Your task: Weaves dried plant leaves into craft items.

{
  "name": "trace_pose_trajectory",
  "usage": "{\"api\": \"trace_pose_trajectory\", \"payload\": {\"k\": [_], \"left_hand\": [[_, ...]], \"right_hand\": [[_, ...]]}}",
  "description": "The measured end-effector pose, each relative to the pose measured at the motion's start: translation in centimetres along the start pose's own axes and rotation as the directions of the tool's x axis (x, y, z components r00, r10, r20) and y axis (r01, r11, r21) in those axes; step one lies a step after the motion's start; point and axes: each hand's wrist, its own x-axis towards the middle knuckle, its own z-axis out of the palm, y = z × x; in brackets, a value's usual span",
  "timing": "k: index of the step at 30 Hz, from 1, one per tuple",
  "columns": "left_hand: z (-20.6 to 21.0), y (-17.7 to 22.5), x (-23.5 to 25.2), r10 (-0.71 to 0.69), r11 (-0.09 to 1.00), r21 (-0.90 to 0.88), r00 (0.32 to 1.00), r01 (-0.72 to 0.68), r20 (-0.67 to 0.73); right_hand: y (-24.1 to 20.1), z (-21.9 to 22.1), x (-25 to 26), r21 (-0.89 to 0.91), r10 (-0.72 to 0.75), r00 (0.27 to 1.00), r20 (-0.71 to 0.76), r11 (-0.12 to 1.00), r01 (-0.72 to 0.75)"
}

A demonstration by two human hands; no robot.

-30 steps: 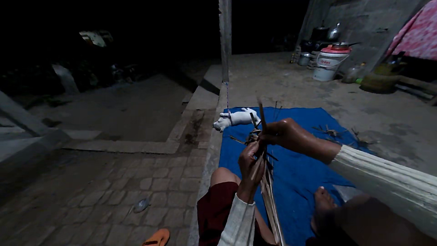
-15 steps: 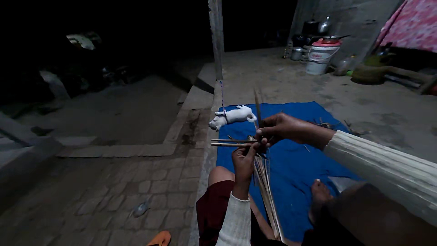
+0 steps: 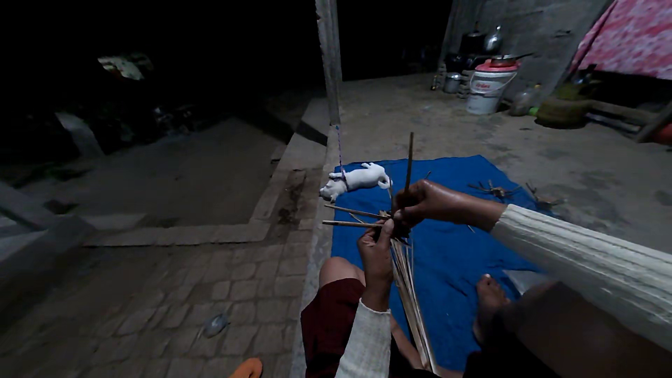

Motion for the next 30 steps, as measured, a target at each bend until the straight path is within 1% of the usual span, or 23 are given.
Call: {"api": "trace_pose_trajectory", "payload": {"k": [3,7,9,11,12,13,18,20,23,27,28,29,30], "left_hand": [[0.0,-0.2,0.0,0.039,0.999,-0.002,0.999,-0.038,0.013],[0.0,-0.8,-0.1,0.102,0.995,0.017,0.995,-0.102,0.024],[0.2,-0.7,-0.2,0.057,0.997,-0.055,0.998,-0.059,-0.029],[0.3,-0.3,-0.3,-0.041,0.979,-0.204,0.995,0.022,-0.091],[0.4,-0.2,-0.3,-0.067,0.965,-0.261,0.992,0.036,-0.110],[0.4,-0.2,-0.3,-0.065,0.961,-0.276,0.991,0.031,-0.115],[0.8,-0.3,-0.4,0.036,0.990,-0.130,0.996,-0.047,-0.084],[0.9,-0.3,-0.4,0.046,0.991,-0.119,0.995,-0.056,-0.085],[0.7,-0.2,-0.1,0.062,0.995,-0.078,0.996,-0.067,-0.068],[0.5,-0.1,0.1,0.108,0.994,0.026,0.994,-0.108,-0.003],[0.5,-0.3,0.2,0.119,0.992,0.040,0.993,-0.119,0.004],[0.4,-0.5,0.3,0.116,0.992,0.043,0.993,-0.116,0.002],[0.3,-0.6,0.3,0.099,0.994,0.043,0.995,-0.099,-0.004]], "right_hand": [[0.4,-0.1,0.1,-0.005,-0.034,0.999,0.024,0.999,0.034],[0.2,0.4,0.0,-0.018,-0.019,1.000,-0.009,1.000,0.019],[0.1,0.5,0.1,-0.005,-0.028,0.999,-0.021,1.000,0.028],[-0.3,0.6,0.2,0.037,-0.031,0.998,-0.053,0.999,0.033],[-0.5,0.7,0.1,0.058,-0.029,0.997,-0.065,0.998,0.033],[-0.6,0.8,0.1,0.075,-0.023,0.997,-0.080,0.997,0.029],[-0.7,0.7,0.2,0.107,0.033,0.993,-0.113,0.994,-0.021],[-0.6,0.7,0.1,0.113,0.042,0.992,-0.119,0.993,-0.028],[-0.3,0.7,0.1,0.118,0.014,0.991,-0.133,0.993,0.002],[-0.5,0.3,0.4,0.129,0.064,0.990,-0.129,0.991,-0.047],[-0.3,0.3,0.5,0.120,0.054,0.991,-0.122,0.992,-0.040],[0.0,0.3,0.4,0.096,0.001,0.994,-0.110,0.995,0.010],[0.1,0.6,0.1,0.060,-0.112,0.989,-0.094,0.991,0.118]]}}
